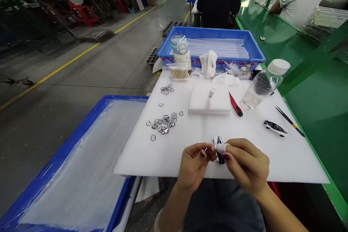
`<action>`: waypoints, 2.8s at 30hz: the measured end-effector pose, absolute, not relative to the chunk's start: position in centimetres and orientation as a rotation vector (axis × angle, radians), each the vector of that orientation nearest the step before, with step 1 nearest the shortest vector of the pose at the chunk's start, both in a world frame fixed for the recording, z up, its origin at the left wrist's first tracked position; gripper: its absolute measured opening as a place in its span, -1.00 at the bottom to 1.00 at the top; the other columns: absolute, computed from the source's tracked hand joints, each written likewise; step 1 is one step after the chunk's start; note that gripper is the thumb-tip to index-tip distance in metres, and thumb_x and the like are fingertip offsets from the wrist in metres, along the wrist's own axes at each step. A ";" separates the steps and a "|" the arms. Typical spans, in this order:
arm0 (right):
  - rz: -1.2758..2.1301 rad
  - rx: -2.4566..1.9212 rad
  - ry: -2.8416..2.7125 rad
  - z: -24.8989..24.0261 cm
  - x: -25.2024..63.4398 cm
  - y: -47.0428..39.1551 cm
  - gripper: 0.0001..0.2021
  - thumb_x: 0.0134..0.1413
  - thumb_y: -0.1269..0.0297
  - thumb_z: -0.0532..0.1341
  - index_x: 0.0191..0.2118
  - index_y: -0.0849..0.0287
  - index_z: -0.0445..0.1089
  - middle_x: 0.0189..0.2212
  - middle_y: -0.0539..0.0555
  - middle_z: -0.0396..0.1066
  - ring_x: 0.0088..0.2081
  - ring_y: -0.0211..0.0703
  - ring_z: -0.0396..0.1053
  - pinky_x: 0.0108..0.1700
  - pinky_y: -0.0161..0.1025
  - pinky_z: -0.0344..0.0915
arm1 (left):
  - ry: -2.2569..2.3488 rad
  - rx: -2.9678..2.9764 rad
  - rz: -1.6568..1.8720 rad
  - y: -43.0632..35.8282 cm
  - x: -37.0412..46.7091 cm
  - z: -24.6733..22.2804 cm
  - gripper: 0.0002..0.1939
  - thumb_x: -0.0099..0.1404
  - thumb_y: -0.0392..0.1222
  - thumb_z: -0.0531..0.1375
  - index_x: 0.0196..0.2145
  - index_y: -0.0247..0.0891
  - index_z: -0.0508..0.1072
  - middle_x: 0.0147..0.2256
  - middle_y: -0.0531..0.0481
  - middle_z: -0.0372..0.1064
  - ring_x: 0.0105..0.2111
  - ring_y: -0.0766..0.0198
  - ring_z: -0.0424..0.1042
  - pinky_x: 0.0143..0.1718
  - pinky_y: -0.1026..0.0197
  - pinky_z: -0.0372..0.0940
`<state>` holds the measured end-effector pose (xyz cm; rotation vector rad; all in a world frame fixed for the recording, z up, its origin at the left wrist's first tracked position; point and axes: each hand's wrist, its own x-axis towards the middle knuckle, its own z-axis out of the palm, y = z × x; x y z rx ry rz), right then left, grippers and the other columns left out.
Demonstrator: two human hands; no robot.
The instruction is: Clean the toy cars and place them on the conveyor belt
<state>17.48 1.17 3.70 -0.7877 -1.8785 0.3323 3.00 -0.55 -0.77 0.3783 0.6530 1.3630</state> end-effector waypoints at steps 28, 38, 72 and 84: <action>0.302 -1.037 -2.026 4.2 21.2 0.4 -0.89 0.19 0.49 0.22 -0.25 0.20 0.48 -0.36 0.07 0.46 -0.48 -0.33 0.37 -0.48 -0.38 0.30 | 0.919 0.810 1.451 -1.0 2.8 -0.5 -0.85 0.13 -0.14 0.43 -0.30 -0.15 0.65 -0.39 0.00 0.59 -0.39 0.31 0.55 -0.29 0.33 0.50; 0.574 -1.311 -1.757 0.6 20.3 0.3 -0.90 0.21 0.40 0.22 -0.30 0.17 0.50 -0.44 0.01 0.46 -0.47 -0.29 0.39 -0.44 -0.36 0.33 | 1.420 2.151 1.396 -1.6 3.3 -0.7 -0.77 0.25 -0.40 0.27 -0.15 -0.22 0.54 -0.31 -0.01 0.52 -0.34 0.26 0.51 -0.29 0.22 0.46; 0.610 -1.365 -1.900 0.0 20.4 0.1 -0.93 0.21 0.32 0.26 -0.31 0.17 0.44 -0.41 -0.01 0.39 -0.44 -0.31 0.35 -0.46 -0.34 0.20 | 1.525 1.955 1.100 -0.9 2.6 -0.4 -0.78 0.25 -0.35 0.25 -0.13 -0.22 0.52 -0.02 -0.08 0.49 -0.01 0.15 0.46 0.05 0.00 0.41; 0.589 -1.351 -1.901 0.0 20.4 0.1 -0.94 0.21 0.34 0.26 -0.31 0.17 0.44 -0.42 -0.01 0.39 -0.45 -0.31 0.34 -0.46 -0.36 0.20 | 1.522 1.951 1.106 -0.9 2.6 -0.4 -0.77 0.24 -0.35 0.26 -0.13 -0.21 0.51 -0.03 -0.07 0.49 -0.02 0.15 0.46 0.04 0.02 0.40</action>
